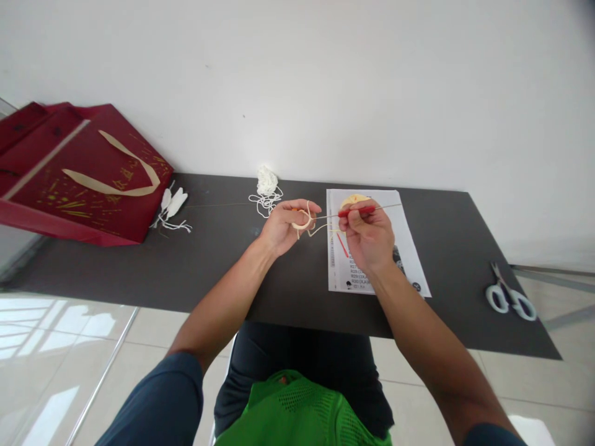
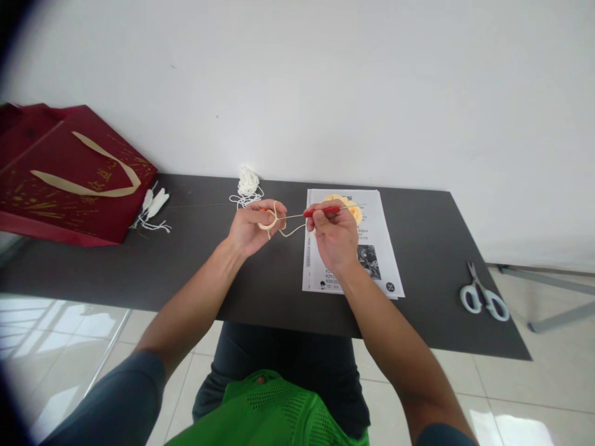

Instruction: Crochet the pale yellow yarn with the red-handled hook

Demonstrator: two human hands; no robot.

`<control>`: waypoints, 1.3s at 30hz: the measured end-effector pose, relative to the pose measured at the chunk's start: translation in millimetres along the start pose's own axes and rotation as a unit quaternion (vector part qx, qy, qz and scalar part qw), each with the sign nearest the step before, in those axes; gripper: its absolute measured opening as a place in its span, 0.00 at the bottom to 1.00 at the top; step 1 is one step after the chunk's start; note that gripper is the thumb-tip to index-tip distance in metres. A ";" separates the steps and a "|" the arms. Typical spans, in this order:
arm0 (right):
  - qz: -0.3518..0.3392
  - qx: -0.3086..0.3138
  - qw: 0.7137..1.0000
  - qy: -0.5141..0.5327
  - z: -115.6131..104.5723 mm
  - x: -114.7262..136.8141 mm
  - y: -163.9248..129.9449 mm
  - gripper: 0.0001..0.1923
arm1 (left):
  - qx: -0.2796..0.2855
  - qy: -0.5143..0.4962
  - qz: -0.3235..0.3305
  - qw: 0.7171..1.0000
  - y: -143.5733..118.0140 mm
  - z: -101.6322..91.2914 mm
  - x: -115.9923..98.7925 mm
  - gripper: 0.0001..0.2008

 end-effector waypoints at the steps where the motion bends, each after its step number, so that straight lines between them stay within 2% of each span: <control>1: 0.025 -0.007 0.999 0.018 -1.5 -1.7 0.9 0.12 | -0.009 0.016 0.015 1.000 0.1 -0.2 0.7 0.11; 5: 0.091 -0.043 0.992 0.080 -5.0 -8.9 2.5 0.13 | -0.045 0.113 0.087 0.989 0.1 1.4 5.3 0.09; 11: 0.112 -0.052 0.988 0.092 4.3 -14.8 -3.1 0.11 | -0.061 0.194 0.103 0.974 -0.9 10.5 14.1 0.11; 17: 0.084 -0.072 0.992 0.052 15.5 -21.1 -9.6 0.10 | -0.120 0.181 0.096 0.971 -3.2 17.4 17.5 0.23; 23: 0.087 -0.068 0.992 0.057 17.0 -23.8 -11.0 0.10 | -0.130 0.203 0.125 0.963 -3.4 16.8 18.4 0.30; 31: 0.060 -0.071 0.995 0.035 19.0 -21.2 -12.7 0.10 | -0.133 0.219 0.130 0.958 -4.6 18.4 17.1 0.30; 39: -0.027 -0.075 0.997 0.015 15.5 -13.3 -12.0 0.10 | -0.146 0.237 0.175 0.944 -6.4 20.1 15.0 0.27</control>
Point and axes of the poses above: each hand's wrist, its own y-axis towards the middle knuckle, its own z-axis out of the palm, x = y × z, the point moved 1 cm from there along y, towards the middle knuckle, and after that the axes turned 3 degrees about x, right-handed, at the moved point
